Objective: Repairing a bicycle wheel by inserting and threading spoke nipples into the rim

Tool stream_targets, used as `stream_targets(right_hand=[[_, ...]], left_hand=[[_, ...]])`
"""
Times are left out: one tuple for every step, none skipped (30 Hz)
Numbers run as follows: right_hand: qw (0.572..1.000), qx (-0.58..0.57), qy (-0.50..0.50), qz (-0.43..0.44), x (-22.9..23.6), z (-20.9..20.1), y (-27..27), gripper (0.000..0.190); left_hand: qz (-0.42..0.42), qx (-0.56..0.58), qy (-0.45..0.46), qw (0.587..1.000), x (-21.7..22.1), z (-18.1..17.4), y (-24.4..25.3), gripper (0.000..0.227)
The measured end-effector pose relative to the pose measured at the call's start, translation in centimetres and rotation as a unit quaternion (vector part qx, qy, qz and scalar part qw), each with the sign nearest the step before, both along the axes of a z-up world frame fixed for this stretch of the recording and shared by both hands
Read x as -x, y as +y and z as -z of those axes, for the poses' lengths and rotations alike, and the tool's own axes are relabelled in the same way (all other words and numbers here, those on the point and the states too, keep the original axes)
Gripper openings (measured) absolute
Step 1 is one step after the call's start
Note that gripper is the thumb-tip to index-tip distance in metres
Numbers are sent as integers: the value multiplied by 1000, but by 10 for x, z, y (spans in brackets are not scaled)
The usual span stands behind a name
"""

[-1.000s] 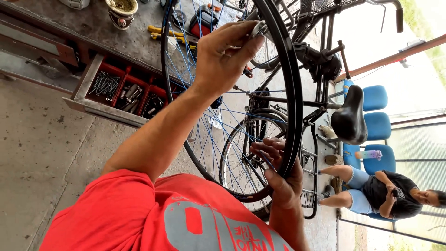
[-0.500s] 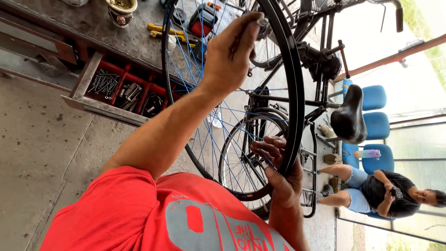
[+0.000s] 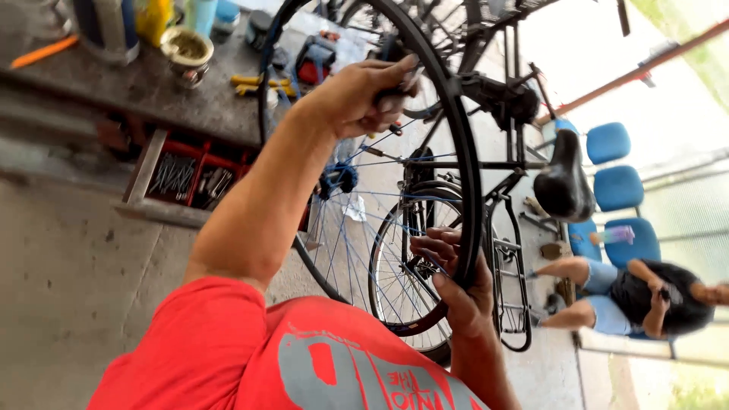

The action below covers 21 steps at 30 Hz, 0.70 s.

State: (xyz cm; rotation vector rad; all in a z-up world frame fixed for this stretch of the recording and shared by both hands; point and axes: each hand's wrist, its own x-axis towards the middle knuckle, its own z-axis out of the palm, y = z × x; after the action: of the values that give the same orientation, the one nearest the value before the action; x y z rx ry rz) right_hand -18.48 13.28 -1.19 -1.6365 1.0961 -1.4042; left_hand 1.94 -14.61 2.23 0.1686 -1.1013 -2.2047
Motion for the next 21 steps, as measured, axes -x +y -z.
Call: stream_targets(right_hand=[[1000, 8, -2, 11, -3, -2, -2, 50], [1000, -6, -7, 22, -7, -6, 0, 51], [999, -20, -13, 32, -10, -10, 1, 53], [999, -9, -15, 50, -8, -14, 2, 53], [999, -22, 3, 35, -6, -19, 3, 49], [999, -35, 19, 14, -5, -21, 1, 46], [999, -26, 15, 24, -2, -21, -5, 46], [999, -11, 33, 34, 2, -22, -10, 50], [998, 4, 51, 44, 6, -23, -14, 55], [997, 9, 48, 55, 10, -36, -23, 55], [981, 2, 176, 83, 14, -49, -32, 55], [948, -9, 299, 111, 19, -63, -40, 55], [947, -8, 295, 123, 8, -83, -49, 55], [932, -2, 337, 132, -3, -103, -60, 59], [915, 2, 378, 142, -13, -124, -72, 63], [914, 4, 377, 151, -17, -132, -86, 63], [922, 9, 367, 120, -21, -141, -101, 63], [930, 13, 357, 88, -25, -149, -117, 64], [929, 14, 356, 95, -25, -145, -133, 64], [940, 25, 329, 85, -26, -139, -147, 55], [950, 36, 301, 76, -26, -134, -162, 46]], left_hand=[[11, 8, -2, 1000, 2, 8, -5, 36], [19, 3, 5, 1000, 9, 12, -11, 38], [27, -2, 11, 1000, 16, 16, -16, 40], [44, 8, 9, 999, 14, 6, -8, 40], [7, -27, -25, 999, 11, -2, 1, 38], [-38, -61, -61, 996, 2, -9, 8, 37], [-28, -50, -65, 996, 10, -2, 4, 37], [-51, -50, -23, 997, 19, 6, 2, 36], [-73, -50, 20, 996, 27, 14, 0, 37], [-62, -45, 17, 997, 29, 13, 4, 37], [-74, -50, 29, 996, 31, 12, 7, 34], [-85, -56, 41, 994, 32, 12, 10, 31], [-74, -51, 38, 995, 36, 18, 10, 31], [-85, -59, 51, 993, 40, 24, 8, 26], [-96, -67, 65, 991, 44, 30, 6, 23], [-87, -62, 64, 992, 45, 28, 10, 23], [-88, -61, 66, 992, 45, 26, 14, 25], [-91, -61, 67, 992, 44, 26, 19, 27], [-84, -58, 66, 993, 44, 30, 16, 27], [-98, -66, 72, 990, 45, 37, 16, 25], [-112, -75, 77, 988, 44, 43, 15, 22]])
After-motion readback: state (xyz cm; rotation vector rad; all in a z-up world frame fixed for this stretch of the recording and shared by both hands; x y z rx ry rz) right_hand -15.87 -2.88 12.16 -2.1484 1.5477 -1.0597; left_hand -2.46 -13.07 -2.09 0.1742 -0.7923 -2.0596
